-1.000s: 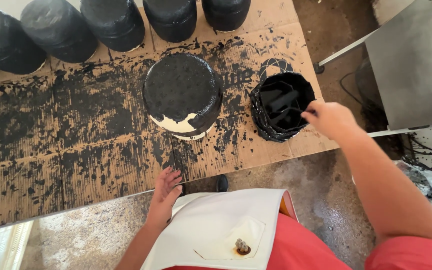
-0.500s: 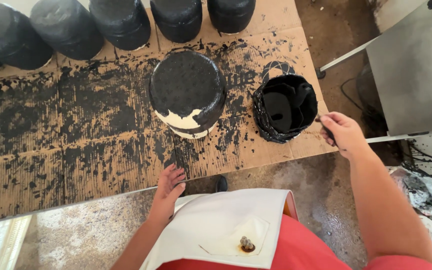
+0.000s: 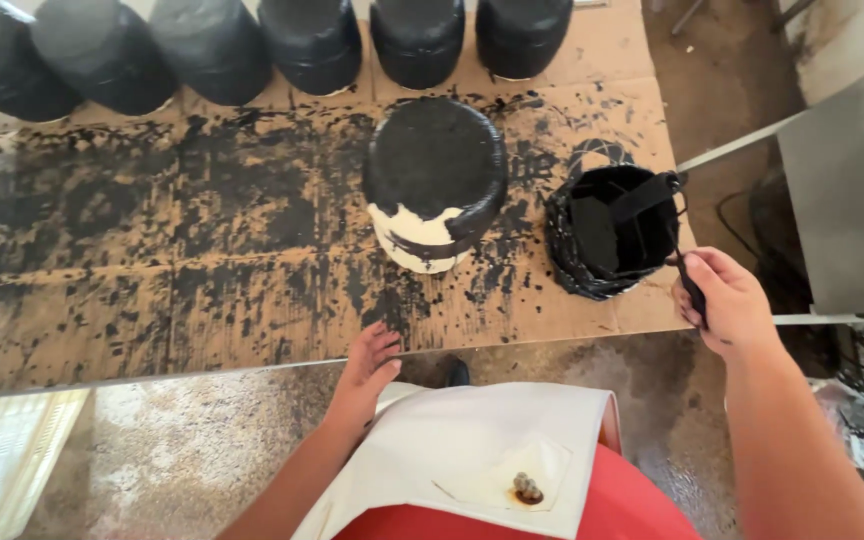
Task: Waxing cheese wheels by hand using a brush and black wax
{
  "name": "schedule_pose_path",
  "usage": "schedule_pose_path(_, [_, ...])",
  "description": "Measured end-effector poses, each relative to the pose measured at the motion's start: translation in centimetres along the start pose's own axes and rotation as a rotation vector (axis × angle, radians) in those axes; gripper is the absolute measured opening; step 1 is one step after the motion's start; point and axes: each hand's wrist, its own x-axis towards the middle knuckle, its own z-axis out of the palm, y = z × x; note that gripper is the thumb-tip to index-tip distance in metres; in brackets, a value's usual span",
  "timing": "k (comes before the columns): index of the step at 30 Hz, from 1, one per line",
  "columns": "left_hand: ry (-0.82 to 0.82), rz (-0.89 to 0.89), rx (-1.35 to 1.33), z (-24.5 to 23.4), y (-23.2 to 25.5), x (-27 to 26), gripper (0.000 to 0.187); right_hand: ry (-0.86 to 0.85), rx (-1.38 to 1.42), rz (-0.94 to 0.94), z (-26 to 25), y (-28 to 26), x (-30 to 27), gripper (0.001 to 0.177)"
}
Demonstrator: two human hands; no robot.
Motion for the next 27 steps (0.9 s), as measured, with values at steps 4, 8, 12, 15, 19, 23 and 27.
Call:
schedule_pose_path(4, [0.012, -0.046, 0.031, -0.7, 1.6, 0.0, 0.074, -0.099, -0.001, 0.038, 3.6, -2.8, -2.3, 0.018])
schedule_pose_path(8, [-0.007, -0.025, -0.018, -2.5, 0.8, 0.1, 0.076, -0.406, 0.167, 0.065, 8.3, -3.9, -2.7, 0.023])
schedule_pose_path(12, [-0.009, -0.069, -0.015, -4.5, 1.5, -0.7, 0.073, -0.558, 0.297, 0.159, 13.3, -5.0, -1.7, 0.024])
schedule_pose_path(15, [-0.002, -0.053, 0.02, -5.9, 1.4, -0.9, 0.075, -0.497, 0.185, 0.247, 17.9, -7.6, -1.7, 0.021])
schedule_pose_path(19, [-0.007, -0.07, 0.061, -6.2, 2.4, -1.0, 0.074, -0.606, 0.045, 0.263, 18.7, -10.0, 0.5, 0.02])
schedule_pose_path(23, [-0.02, -0.064, 0.041, -6.9, 2.7, -1.0, 0.079, -0.498, -0.079, 0.362, 14.5, -12.3, 1.0, 0.023])
schedule_pose_path(27, [0.004, -0.04, 0.028, -7.9, 1.6, -0.9, 0.07, -0.633, -0.147, 0.37, 10.0, -12.4, 4.0, 0.026])
